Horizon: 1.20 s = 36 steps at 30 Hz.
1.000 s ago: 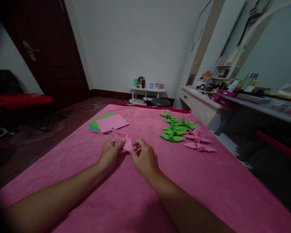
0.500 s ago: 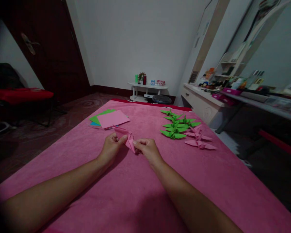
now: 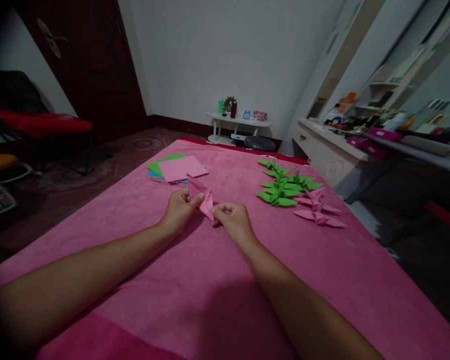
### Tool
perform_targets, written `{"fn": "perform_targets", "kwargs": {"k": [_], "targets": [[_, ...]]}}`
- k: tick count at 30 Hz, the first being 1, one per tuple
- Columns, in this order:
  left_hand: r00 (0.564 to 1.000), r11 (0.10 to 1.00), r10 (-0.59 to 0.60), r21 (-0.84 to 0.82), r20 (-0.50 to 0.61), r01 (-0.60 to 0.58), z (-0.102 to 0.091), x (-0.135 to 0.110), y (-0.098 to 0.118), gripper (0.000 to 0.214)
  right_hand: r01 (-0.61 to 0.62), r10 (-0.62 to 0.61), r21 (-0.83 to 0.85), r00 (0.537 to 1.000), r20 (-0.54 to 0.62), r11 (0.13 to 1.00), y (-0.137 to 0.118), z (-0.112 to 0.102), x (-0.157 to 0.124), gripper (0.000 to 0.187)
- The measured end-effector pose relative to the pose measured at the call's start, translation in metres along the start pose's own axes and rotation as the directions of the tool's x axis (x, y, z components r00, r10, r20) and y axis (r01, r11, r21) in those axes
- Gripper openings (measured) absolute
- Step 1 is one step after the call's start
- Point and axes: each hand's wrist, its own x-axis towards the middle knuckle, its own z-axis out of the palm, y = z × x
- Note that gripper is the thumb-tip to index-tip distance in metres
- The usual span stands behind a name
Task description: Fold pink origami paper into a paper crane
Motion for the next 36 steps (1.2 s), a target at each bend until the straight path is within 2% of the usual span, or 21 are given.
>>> {"fn": "perform_targets", "kwargs": {"k": [7, 9, 13, 19, 24, 27, 30, 34, 36], "targets": [[0.998, 0.993, 0.045, 0.108, -0.041, -0.041, -0.002, 0.008, -0.009, 0.016, -0.013, 0.013, 0.001, 0.997, -0.070, 1.000, 0.004, 0.004, -0.002, 0.016], [0.998, 0.997, -0.005, 0.079, -0.059, 0.010, -0.001, 0.008, -0.008, 0.016, -0.001, 0.003, 0.027, 0.997, -0.074, 1.000, 0.004, 0.003, -0.002, 0.020], [0.992, 0.992, -0.120, -0.032, -0.043, 0.119, 0.002, 0.007, -0.003, 0.017, 0.093, -0.092, 0.037, 0.995, -0.022, 0.995, 0.005, 0.003, -0.002, 0.027], [0.983, 0.979, -0.184, -0.091, 0.017, 0.185, 0.000, 0.009, -0.002, 0.019, 0.166, -0.163, -0.151, 0.986, 0.032, 0.975, 0.010, 0.000, -0.001, 0.018], [0.967, 0.954, -0.254, -0.161, 0.014, 0.253, -0.003, 0.012, -0.001, 0.018, 0.285, -0.268, -0.180, 0.957, 0.112, 0.941, 0.009, 0.000, -0.002, 0.022], [0.950, 0.924, -0.310, -0.220, 0.047, 0.312, -0.004, 0.013, 0.001, 0.016, 0.392, -0.376, -0.261, 0.920, 0.111, 0.882, 0.005, 0.003, -0.004, 0.023], [0.930, 0.896, -0.358, -0.250, 0.082, 0.367, -0.004, 0.013, 0.003, 0.016, 0.493, -0.490, -0.377, 0.865, 0.112, 0.784, 0.001, 0.005, -0.007, 0.016], [0.916, 0.880, -0.388, -0.255, 0.098, 0.400, -0.002, 0.011, 0.007, 0.016, 0.613, -0.642, -0.586, 0.741, 0.194, 0.530, -0.003, 0.001, -0.008, 0.012], [0.915, 0.878, -0.390, -0.257, 0.105, 0.404, -0.002, 0.009, 0.009, 0.017, 0.637, -0.665, -0.638, 0.703, 0.252, 0.431, -0.004, -0.001, -0.008, 0.012]]}}
